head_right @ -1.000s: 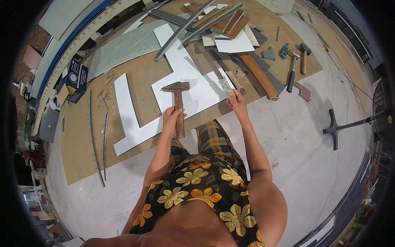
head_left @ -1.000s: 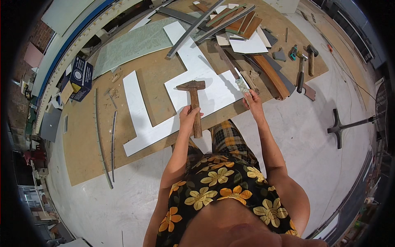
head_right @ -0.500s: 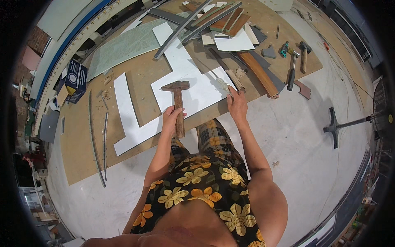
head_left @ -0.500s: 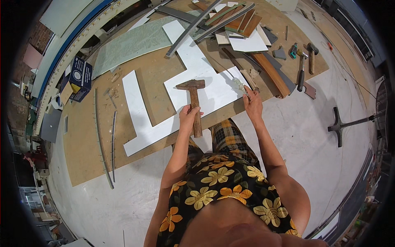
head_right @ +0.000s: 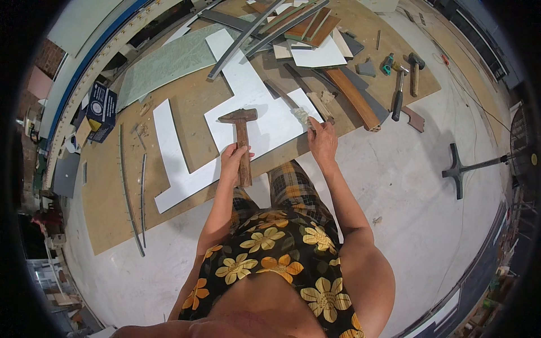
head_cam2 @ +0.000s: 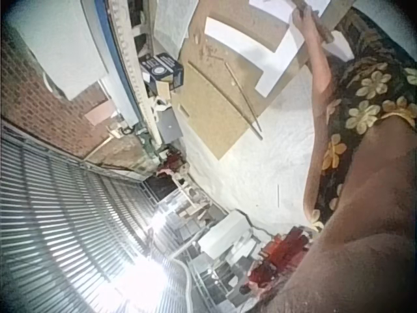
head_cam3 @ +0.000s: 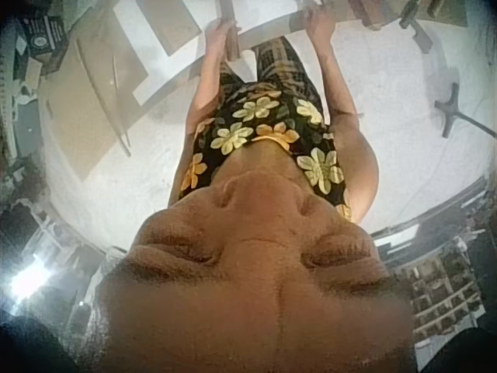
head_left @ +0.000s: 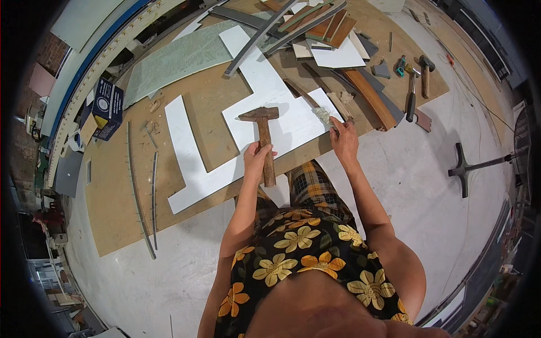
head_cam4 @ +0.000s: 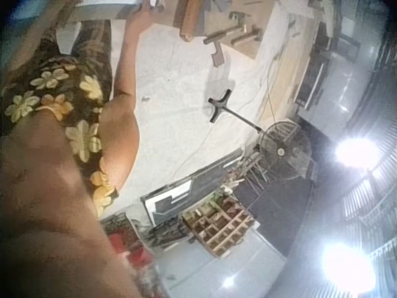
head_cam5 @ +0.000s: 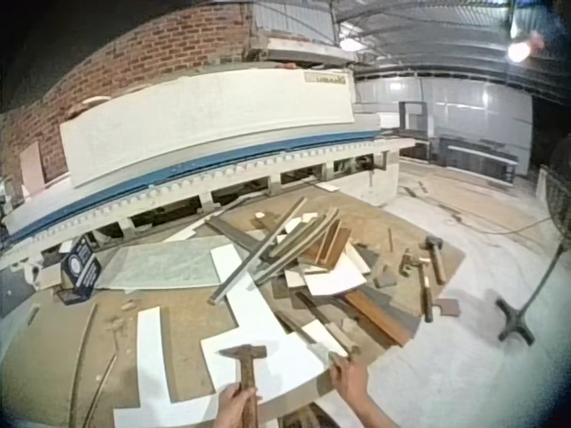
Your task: The recorder is hammering a finishing strip onto the edge of a T-shaped wooden piece at a workbench.
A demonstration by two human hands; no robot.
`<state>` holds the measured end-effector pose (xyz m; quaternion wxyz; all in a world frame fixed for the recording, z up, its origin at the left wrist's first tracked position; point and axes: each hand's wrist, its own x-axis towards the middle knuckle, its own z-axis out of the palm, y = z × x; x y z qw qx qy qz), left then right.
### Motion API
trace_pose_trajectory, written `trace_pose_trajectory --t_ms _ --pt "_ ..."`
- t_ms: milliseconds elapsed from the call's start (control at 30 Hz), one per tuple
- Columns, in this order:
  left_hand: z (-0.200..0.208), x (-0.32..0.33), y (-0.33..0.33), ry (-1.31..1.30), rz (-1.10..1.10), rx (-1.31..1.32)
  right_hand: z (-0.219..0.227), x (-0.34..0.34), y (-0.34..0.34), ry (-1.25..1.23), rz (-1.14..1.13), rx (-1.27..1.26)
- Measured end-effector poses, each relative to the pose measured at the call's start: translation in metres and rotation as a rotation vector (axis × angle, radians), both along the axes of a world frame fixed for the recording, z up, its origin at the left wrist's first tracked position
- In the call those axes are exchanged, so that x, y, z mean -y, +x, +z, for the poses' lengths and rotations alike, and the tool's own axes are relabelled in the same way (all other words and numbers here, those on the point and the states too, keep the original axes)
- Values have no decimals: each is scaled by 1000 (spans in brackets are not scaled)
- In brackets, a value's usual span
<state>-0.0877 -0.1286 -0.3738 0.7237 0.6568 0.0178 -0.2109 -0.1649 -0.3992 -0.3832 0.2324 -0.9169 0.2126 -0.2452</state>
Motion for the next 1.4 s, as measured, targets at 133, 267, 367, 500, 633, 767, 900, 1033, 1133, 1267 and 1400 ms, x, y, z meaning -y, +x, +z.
trace_pose_trajectory --t_ms 133,267,367,500,633,767,900,1033,1133,1267,1400 --pt "2 0 0 -12 -5 10 3 0 2 -25 0 -6" --pt "4 0 -1 -44 16 -8 9 1 2 56 16 -90" --pt "5 1 -1 -27 11 -18 5 3 2 44 13 -13" --pt "5 1 -1 -30 18 -23 8 1 3 71 9 -3" --pt "5 4 -3 -36 46 -39 7 2 3 126 5 -20" --pt "3 5 -2 -2 78 -28 -1 4 4 122 12 19" --pt "7 3 1 115 89 16 -3 4 7 145 62 65" --pt "18 11 3 212 85 68 -6 8 4 143 63 94" --pt "19 11 4 255 86 110 -6 7 4 124 78 118" --pt "10 5 8 262 91 143 -7 5 5 109 64 117" --pt "9 0 14 251 76 166 -9 9 4 149 61 76"
